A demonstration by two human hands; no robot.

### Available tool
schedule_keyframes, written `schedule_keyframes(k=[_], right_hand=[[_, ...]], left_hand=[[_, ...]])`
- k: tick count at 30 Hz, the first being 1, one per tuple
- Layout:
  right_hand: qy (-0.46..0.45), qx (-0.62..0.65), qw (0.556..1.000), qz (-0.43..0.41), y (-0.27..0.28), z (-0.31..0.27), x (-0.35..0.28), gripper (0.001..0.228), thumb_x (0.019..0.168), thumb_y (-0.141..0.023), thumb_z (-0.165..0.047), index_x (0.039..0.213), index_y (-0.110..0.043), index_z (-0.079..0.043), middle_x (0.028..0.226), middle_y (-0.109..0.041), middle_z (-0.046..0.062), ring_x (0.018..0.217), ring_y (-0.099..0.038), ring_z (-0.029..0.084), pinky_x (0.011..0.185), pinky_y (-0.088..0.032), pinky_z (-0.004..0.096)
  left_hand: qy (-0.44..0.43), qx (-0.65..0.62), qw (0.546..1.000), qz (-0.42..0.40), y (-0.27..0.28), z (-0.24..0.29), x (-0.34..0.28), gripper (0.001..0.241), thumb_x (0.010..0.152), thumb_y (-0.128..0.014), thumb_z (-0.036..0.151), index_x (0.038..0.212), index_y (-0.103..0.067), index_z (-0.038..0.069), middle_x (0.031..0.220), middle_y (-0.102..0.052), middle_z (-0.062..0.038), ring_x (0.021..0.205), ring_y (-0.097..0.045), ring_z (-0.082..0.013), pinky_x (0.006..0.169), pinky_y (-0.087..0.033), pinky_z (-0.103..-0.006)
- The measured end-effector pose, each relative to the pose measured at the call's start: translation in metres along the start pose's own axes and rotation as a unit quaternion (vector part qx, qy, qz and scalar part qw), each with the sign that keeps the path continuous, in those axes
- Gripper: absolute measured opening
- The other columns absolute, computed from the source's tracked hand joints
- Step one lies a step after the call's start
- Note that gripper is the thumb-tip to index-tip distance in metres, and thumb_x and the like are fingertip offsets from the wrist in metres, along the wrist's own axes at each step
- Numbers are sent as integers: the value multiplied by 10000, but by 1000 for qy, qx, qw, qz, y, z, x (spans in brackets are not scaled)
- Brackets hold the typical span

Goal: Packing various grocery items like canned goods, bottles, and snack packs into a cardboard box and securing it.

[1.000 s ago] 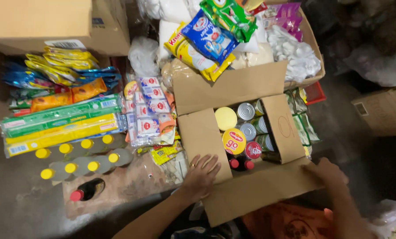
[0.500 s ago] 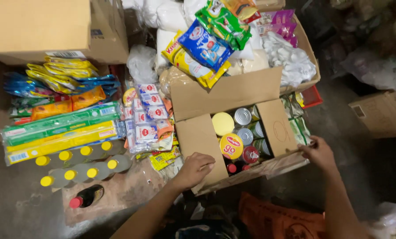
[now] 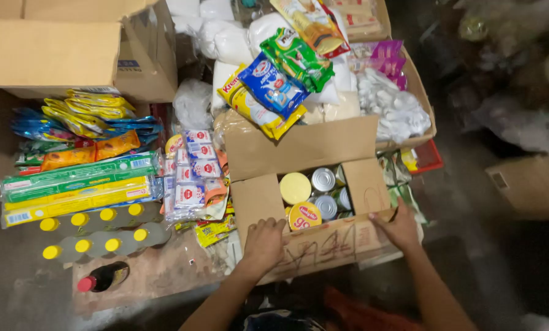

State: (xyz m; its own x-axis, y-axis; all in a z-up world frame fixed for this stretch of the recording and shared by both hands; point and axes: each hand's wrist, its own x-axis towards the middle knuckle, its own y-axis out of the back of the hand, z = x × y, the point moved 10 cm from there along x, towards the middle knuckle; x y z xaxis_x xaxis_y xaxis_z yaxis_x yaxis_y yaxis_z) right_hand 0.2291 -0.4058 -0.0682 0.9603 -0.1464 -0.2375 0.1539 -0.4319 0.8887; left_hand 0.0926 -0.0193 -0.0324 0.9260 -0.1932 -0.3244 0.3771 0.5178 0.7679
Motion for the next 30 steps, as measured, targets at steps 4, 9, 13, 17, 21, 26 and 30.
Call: schedule_keyframes(k=[4, 9, 13, 17, 21, 26, 30], right_hand=[[14, -12, 1000, 14, -3, -6, 4, 1311, 596, -783, -702, 1589, -273, -16, 1491, -419, 329, 1315, -525, 475, 1087, -460, 511], [52, -162, 984, -54, -37, 5, 12, 1178, 819, -538, -800, 1646, -89, -92, 1615, -39, 423, 1364, -348, 634, 1088, -404, 568], [69, -191, 976, -80, -50, 2, 17, 1118, 841, -437, -796, 1644, -102, -94, 1632, -43, 439, 1326, -444, 610, 1081, -457, 555], [83, -227, 960, -144, -61, 6, 29, 1119, 859, -413, -811, 1614, -56, -66, 1589, -63, 444, 1264, -490, 596, 1027, -485, 527], [76, -226, 933, -270, -62, 3, 42, 1103, 903, -507, -773, 1596, -172, 16, 1240, -651, 389, 1210, -603, 510, 1044, -488, 501], [168, -263, 912, -267, -7, -124, 63, 768, 817, -676, -633, 1360, -607, -95, 1172, -756, 192, 1154, -718, 373, 1023, -545, 466], [444, -141, 884, -31, 19, -259, 78, 721, 811, -740, -430, 1400, -540, -66, 1407, -563, 223, 1301, -516, 421, 1067, -429, 512]], left_hand=[[72, -7, 996, 49, 15, 6, -1, 507, 871, -658, 262, 1350, -581, 114, 1333, -562, -139, 1319, -490, -334, 1153, -368, -501], [56, 89, 992, 76, -8, -4, 15, 834, 908, -617, 301, 1576, -224, -6, 1683, -99, -196, 1550, -40, -376, 1185, -12, -655], [62, 106, 992, 39, 17, 15, 14, 818, 956, -536, 360, 1593, -184, -14, 1690, -56, -196, 1556, 12, -383, 1172, 20, -680], [137, 68, 987, -48, 10, 14, 16, 766, 1017, -402, 475, 1607, -130, 69, 1712, -3, -100, 1577, 59, -310, 1181, 46, -719], [180, 87, 979, -32, 8, 13, 22, 679, 1042, -359, 395, 1616, -140, 104, 1728, -3, -54, 1585, 57, -290, 1159, 40, -765], [207, 80, 975, -22, -4, 11, 26, 696, 1033, -376, 347, 1619, -123, 71, 1716, -11, -68, 1576, 64, -301, 1151, 64, -768], [213, 69, 975, -6, -8, 15, 27, 691, 1014, -420, 301, 1610, -167, 62, 1724, -36, -85, 1586, 56, -311, 1156, 70, -765]])
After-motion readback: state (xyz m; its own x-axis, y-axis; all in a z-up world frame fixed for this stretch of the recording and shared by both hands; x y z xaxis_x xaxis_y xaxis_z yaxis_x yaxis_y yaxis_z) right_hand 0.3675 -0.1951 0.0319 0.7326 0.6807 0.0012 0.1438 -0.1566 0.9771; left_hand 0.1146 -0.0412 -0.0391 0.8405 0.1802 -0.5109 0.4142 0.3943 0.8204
